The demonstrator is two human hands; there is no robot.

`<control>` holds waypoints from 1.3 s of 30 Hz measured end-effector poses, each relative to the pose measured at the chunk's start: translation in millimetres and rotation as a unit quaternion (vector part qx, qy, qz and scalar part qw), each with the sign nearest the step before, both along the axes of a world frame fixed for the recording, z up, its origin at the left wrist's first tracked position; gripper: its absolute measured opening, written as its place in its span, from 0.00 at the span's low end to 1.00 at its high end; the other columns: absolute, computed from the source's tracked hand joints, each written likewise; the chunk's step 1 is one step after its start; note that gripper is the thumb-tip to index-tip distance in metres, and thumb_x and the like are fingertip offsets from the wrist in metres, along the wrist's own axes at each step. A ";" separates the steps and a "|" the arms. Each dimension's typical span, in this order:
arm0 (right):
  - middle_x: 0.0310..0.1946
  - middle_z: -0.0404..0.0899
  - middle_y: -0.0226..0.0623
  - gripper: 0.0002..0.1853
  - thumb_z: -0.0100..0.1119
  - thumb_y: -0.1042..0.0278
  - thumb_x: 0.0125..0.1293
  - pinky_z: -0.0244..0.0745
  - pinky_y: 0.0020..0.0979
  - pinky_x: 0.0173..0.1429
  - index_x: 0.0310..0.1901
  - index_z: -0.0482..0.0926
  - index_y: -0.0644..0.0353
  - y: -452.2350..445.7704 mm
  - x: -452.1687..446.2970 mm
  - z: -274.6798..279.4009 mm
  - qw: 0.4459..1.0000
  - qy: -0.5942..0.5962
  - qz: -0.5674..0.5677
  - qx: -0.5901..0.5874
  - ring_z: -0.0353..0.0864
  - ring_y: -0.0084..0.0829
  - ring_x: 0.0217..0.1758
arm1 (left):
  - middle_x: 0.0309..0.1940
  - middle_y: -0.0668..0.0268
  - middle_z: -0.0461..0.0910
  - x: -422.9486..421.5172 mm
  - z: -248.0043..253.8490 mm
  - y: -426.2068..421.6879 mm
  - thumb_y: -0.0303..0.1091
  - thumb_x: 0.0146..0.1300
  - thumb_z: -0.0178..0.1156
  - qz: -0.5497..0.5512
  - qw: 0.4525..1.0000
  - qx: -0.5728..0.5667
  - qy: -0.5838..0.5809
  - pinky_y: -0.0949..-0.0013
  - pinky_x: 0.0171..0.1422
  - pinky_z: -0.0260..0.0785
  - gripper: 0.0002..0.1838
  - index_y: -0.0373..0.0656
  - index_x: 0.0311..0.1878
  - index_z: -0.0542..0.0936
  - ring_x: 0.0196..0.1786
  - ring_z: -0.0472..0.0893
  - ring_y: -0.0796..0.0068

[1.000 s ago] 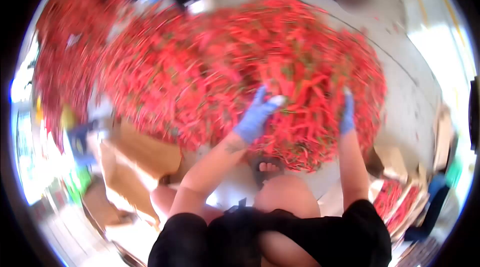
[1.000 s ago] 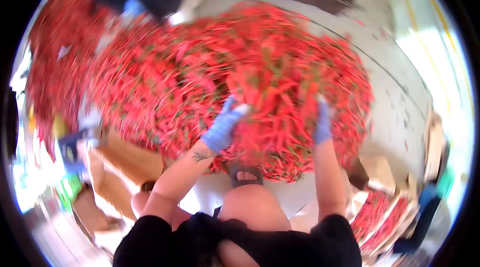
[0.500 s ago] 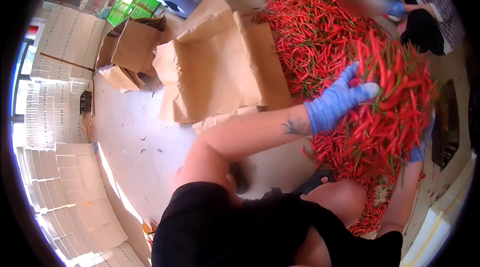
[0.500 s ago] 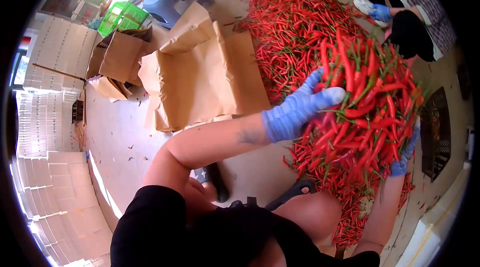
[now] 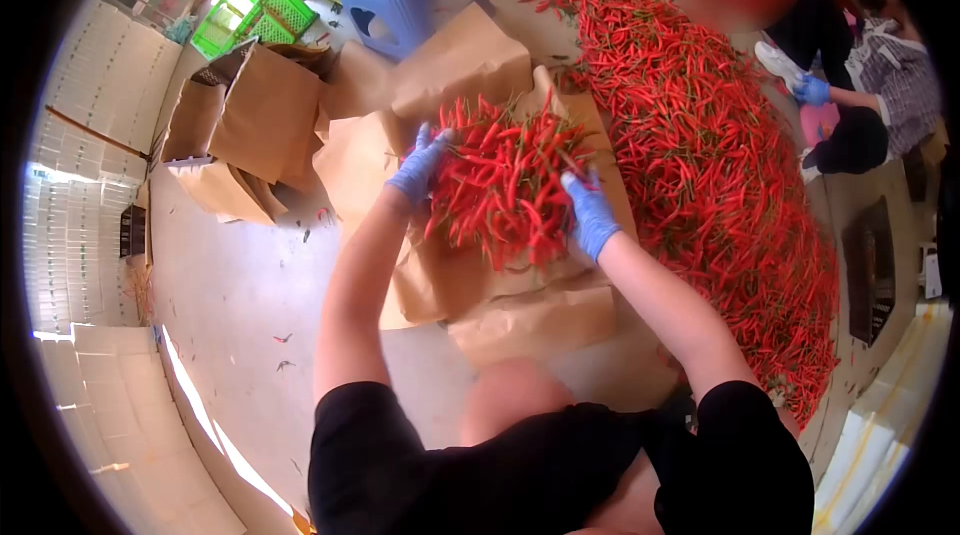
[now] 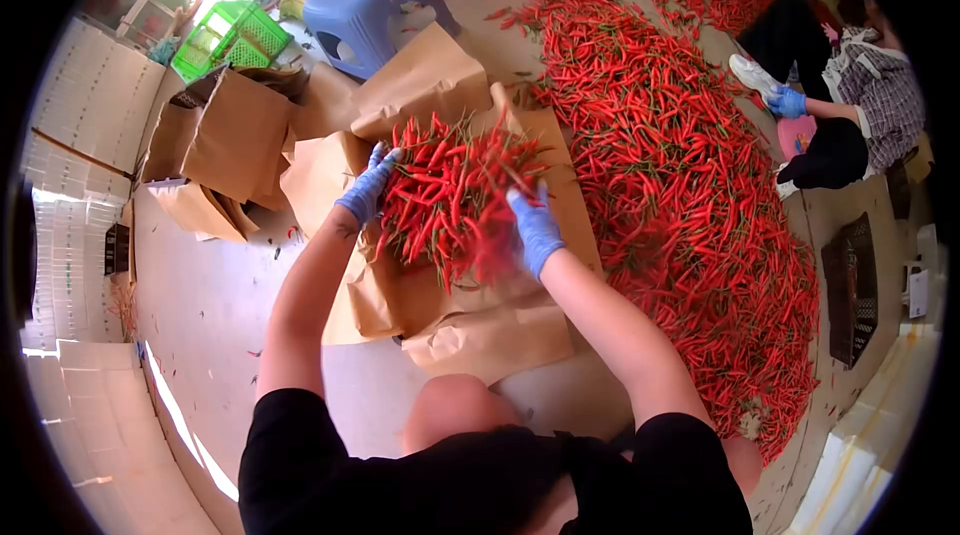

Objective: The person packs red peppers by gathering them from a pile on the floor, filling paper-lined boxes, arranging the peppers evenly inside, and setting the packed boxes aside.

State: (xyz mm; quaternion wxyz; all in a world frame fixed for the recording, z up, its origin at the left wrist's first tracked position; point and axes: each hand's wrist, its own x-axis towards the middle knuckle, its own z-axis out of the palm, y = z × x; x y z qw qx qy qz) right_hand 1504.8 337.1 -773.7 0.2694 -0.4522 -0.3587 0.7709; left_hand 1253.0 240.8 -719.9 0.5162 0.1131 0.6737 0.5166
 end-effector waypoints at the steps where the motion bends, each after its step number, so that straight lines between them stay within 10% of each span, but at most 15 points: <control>1: 0.60 0.66 0.36 0.30 0.56 0.66 0.62 0.68 0.36 0.58 0.66 0.59 0.50 -17.6 3.7 -2.9 0.978 -0.193 0.079 0.024 0.69 0.31 0.59 | 0.70 0.64 0.50 -15.4 -10.2 2.9 0.54 0.58 0.59 0.009 0.997 -0.071 0.020 0.60 0.58 0.65 0.47 0.53 0.72 0.41 0.65 0.62 0.63; 2: 0.60 0.67 0.47 0.33 0.58 0.62 0.60 0.69 0.33 0.54 0.66 0.58 0.53 -32.0 13.1 -24.1 0.935 -0.261 0.128 0.202 0.72 0.32 0.55 | 0.69 0.64 0.54 -27.1 -20.3 5.4 0.51 0.59 0.58 0.013 0.996 -0.065 0.059 0.62 0.57 0.66 0.44 0.52 0.71 0.45 0.63 0.65 0.66; 5: 0.57 0.70 0.50 0.27 0.56 0.65 0.61 0.70 0.28 0.53 0.62 0.64 0.55 -42.0 32.7 14.0 0.956 -0.197 0.214 0.026 0.74 0.31 0.55 | 0.63 0.63 0.64 -53.3 -61.5 -12.5 0.44 0.59 0.58 0.021 0.989 0.009 0.147 0.64 0.54 0.67 0.35 0.49 0.68 0.56 0.59 0.70 0.67; 8: 0.45 0.78 0.43 0.14 0.54 0.71 0.59 0.72 0.29 0.49 0.49 0.76 0.57 -20.9 12.8 -8.8 0.915 -0.216 0.212 0.265 0.79 0.33 0.45 | 0.54 0.62 0.73 -54.7 -94.3 -23.5 0.37 0.56 0.59 0.003 0.937 0.080 0.339 0.64 0.52 0.69 0.26 0.47 0.60 0.68 0.53 0.75 0.64; 11: 0.38 0.79 0.34 0.08 0.54 0.68 0.58 0.71 0.32 0.51 0.38 0.80 0.55 -10.1 -49.5 -1.0 0.771 -0.221 0.258 0.539 0.78 0.33 0.42 | 0.49 0.60 0.76 1.8 -72.5 -26.5 0.38 0.58 0.58 -0.311 0.766 -0.033 0.561 0.64 0.56 0.68 0.21 0.45 0.55 0.74 0.54 0.75 0.62; 13: 0.55 0.73 0.29 0.17 0.52 0.61 0.61 0.61 0.39 0.63 0.53 0.74 0.49 -1.7 -83.6 -16.2 0.543 -0.223 0.431 0.685 0.69 0.32 0.60 | 0.60 0.60 0.67 12.9 -85.9 -27.1 0.53 0.55 0.57 -0.436 0.654 -0.052 0.615 0.53 0.67 0.54 0.31 0.54 0.62 0.68 0.65 0.64 0.59; 16: 0.68 0.55 0.28 0.27 0.47 0.52 0.63 0.42 0.55 0.68 0.65 0.60 0.36 10.8 -90.0 -37.4 0.400 -0.386 0.522 0.647 0.50 0.35 0.72 | 0.65 0.69 0.62 -28.9 -86.1 -7.1 0.59 0.56 0.53 -0.444 0.532 -0.107 0.713 0.47 0.69 0.48 0.33 0.65 0.66 0.62 0.70 0.56 0.62; 19: 0.68 0.56 0.25 0.24 0.49 0.58 0.62 0.41 0.52 0.70 0.62 0.66 0.36 26.5 -69.5 -54.5 0.435 -0.476 0.416 0.641 0.47 0.34 0.73 | 0.60 0.72 0.69 -52.7 -85.0 22.1 0.49 0.58 0.55 -0.409 0.522 -0.132 0.737 0.52 0.66 0.56 0.26 0.61 0.61 0.70 0.64 0.66 0.63; 21: 0.67 0.57 0.26 0.25 0.52 0.60 0.60 0.44 0.50 0.70 0.61 0.68 0.38 25.1 -61.0 -32.2 0.477 -0.472 0.410 0.618 0.48 0.36 0.72 | 0.51 0.68 0.77 -66.0 -77.6 29.7 0.36 0.55 0.61 -0.272 0.723 -0.061 0.632 0.62 0.56 0.67 0.21 0.56 0.55 0.76 0.52 0.76 0.60; 25: 0.62 0.63 0.32 0.24 0.58 0.58 0.54 0.53 0.46 0.67 0.55 0.73 0.42 3.4 -50.7 2.5 0.548 -0.464 0.406 0.566 0.58 0.37 0.67 | 0.44 0.67 0.80 -70.2 -60.7 11.2 0.27 0.55 0.62 -0.201 0.766 0.063 0.608 0.73 0.46 0.72 0.19 0.49 0.52 0.77 0.42 0.80 0.67; 27: 0.49 0.74 0.35 0.15 0.58 0.58 0.53 0.65 0.41 0.58 0.44 0.80 0.46 -6.9 -64.0 13.2 0.673 -0.382 0.348 0.530 0.70 0.38 0.55 | 0.42 0.68 0.80 -61.9 -55.6 -10.5 0.26 0.59 0.60 0.033 0.922 0.113 0.369 0.77 0.48 0.70 0.17 0.44 0.52 0.76 0.40 0.78 0.79; 31: 0.30 0.78 0.36 0.11 0.57 0.57 0.55 0.71 0.38 0.45 0.33 0.81 0.53 -40.7 -114.9 -36.3 0.637 -0.351 0.363 0.582 0.76 0.38 0.37 | 0.40 0.72 0.79 -41.5 -69.6 -57.8 0.26 0.62 0.57 0.123 0.920 0.183 0.323 0.79 0.45 0.69 0.11 0.41 0.48 0.77 0.41 0.76 0.84; 33: 0.32 0.78 0.35 0.10 0.56 0.56 0.55 0.71 0.37 0.44 0.32 0.81 0.52 -50.2 -130.3 -75.4 0.596 -0.415 0.365 0.582 0.77 0.37 0.38 | 0.38 0.68 0.80 -10.9 -73.8 -71.8 0.25 0.59 0.59 0.077 0.929 0.168 0.319 0.75 0.45 0.70 0.11 0.41 0.46 0.77 0.39 0.78 0.77; 35: 0.33 0.78 0.34 0.10 0.56 0.56 0.55 0.71 0.37 0.44 0.31 0.81 0.50 -50.1 -134.5 -79.5 0.554 -0.480 0.360 0.577 0.77 0.35 0.39 | 0.36 0.60 0.80 10.2 -67.3 -81.0 0.28 0.56 0.59 -0.210 0.829 0.087 0.511 0.67 0.46 0.71 0.11 0.43 0.44 0.78 0.39 0.79 0.64; 39: 0.33 0.79 0.32 0.08 0.58 0.58 0.53 0.70 0.38 0.43 0.31 0.81 0.50 -55.8 -128.4 -74.4 0.545 -0.471 0.383 0.578 0.78 0.31 0.40 | 0.35 0.54 0.78 70.4 -55.0 -92.5 0.40 0.58 0.52 -0.521 0.750 -0.018 0.406 0.55 0.45 0.70 0.12 0.44 0.40 0.78 0.42 0.77 0.52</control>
